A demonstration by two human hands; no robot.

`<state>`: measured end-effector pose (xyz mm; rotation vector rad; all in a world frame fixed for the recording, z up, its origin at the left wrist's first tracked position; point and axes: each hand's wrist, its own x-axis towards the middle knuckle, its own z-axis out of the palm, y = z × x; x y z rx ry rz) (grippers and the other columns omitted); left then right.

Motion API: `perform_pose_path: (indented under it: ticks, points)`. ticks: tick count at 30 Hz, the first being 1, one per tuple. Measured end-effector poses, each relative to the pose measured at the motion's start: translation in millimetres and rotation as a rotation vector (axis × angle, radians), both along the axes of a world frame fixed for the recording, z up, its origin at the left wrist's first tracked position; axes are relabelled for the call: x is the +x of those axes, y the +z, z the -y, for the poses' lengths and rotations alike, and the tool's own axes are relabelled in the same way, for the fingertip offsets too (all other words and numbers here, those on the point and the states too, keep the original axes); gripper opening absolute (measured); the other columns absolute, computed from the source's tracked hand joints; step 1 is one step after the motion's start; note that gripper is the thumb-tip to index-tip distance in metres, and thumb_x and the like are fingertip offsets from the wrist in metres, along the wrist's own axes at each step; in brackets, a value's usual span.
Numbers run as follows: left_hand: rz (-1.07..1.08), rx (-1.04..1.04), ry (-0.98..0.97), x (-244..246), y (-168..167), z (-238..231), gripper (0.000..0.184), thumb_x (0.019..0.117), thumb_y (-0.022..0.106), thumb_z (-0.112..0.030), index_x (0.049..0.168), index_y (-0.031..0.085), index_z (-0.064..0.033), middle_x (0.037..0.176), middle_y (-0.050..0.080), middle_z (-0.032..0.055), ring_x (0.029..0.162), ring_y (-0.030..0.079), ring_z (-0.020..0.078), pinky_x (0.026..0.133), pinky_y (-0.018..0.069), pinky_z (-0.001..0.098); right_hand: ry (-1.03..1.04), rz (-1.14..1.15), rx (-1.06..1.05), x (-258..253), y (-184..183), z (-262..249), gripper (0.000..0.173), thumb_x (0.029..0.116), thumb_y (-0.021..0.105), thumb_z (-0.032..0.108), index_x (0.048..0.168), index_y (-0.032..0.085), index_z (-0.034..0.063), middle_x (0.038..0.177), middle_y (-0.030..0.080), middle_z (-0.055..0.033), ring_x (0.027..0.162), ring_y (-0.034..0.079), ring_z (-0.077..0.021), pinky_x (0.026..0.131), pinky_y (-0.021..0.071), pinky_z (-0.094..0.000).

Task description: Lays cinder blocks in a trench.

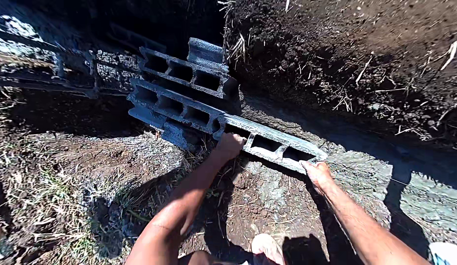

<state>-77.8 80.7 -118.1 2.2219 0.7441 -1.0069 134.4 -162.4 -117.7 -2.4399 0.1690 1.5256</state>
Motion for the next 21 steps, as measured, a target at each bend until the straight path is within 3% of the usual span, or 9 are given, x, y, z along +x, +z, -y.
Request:
perform_pose_path:
  ticks: [3,8,13,17,21]
  points:
    - [0.119,0.003,0.023,-7.4,-5.4,0.0,0.027,0.104,0.053,-0.02,0.103,0.075,-0.0031,0.106,0.074,0.0184,0.107,0.069,0.0389,0.093,0.0512,0.0616,-0.043,0.002,0.03,-2.9,-1.6,3.2,0.052,0.1003,0.068,0.03,0.132,0.052,-0.0091,0.123,0.063,-0.0282,0.115,0.063,-0.0362,0.101,0.0497,-0.0548]
    - [0.117,0.049,-0.097,-8.0,-8.9,0.5,0.021,0.0997,0.057,-0.017,0.098,0.075,-0.0057,0.098,0.074,0.0154,0.097,0.071,0.0365,0.084,0.0542,0.0583,-0.056,0.006,0.05,-4.7,-3.3,4.7,0.047,0.1006,0.067,0.027,0.128,0.055,-0.0087,0.12,0.064,-0.0266,0.114,0.063,-0.0342,0.1,0.0502,-0.0528]
    - [0.011,0.042,-0.119,1.0,-4.0,-0.2,0.02,0.1003,0.057,-0.017,0.107,0.075,-0.0088,0.105,0.074,0.0144,0.104,0.07,0.0365,0.089,0.0523,0.0588,0.007,0.009,0.029,-1.6,-0.6,1.2,0.046,0.1012,0.066,0.028,0.126,0.057,-0.0091,0.12,0.064,-0.027,0.113,0.063,-0.035,0.099,0.0496,-0.054]
    - [0.029,0.086,-0.147,0.6,-6.8,4.7,0.017,0.0988,0.059,-0.016,0.104,0.075,-0.0105,0.101,0.075,0.0123,0.099,0.071,0.0352,0.082,0.054,0.0581,0.023,0.006,0.022,1.5,-1.5,2.4,0.048,0.101,0.066,0.028,0.129,0.055,-0.0088,0.121,0.063,-0.0268,0.114,0.063,-0.0346,0.1,0.049,-0.0532]
    - [0.021,0.101,-0.141,-0.3,-4.4,3.9,0.017,0.0976,0.062,-0.014,0.106,0.076,-0.0106,0.102,0.075,0.0132,0.1,0.07,0.0371,0.084,0.0531,0.0604,0.074,-0.023,0.015,4.5,2.0,-4.7,0.053,0.1012,0.065,0.031,0.134,0.053,-0.0081,0.127,0.062,-0.0274,0.121,0.061,-0.0352,0.105,0.0472,-0.0526]
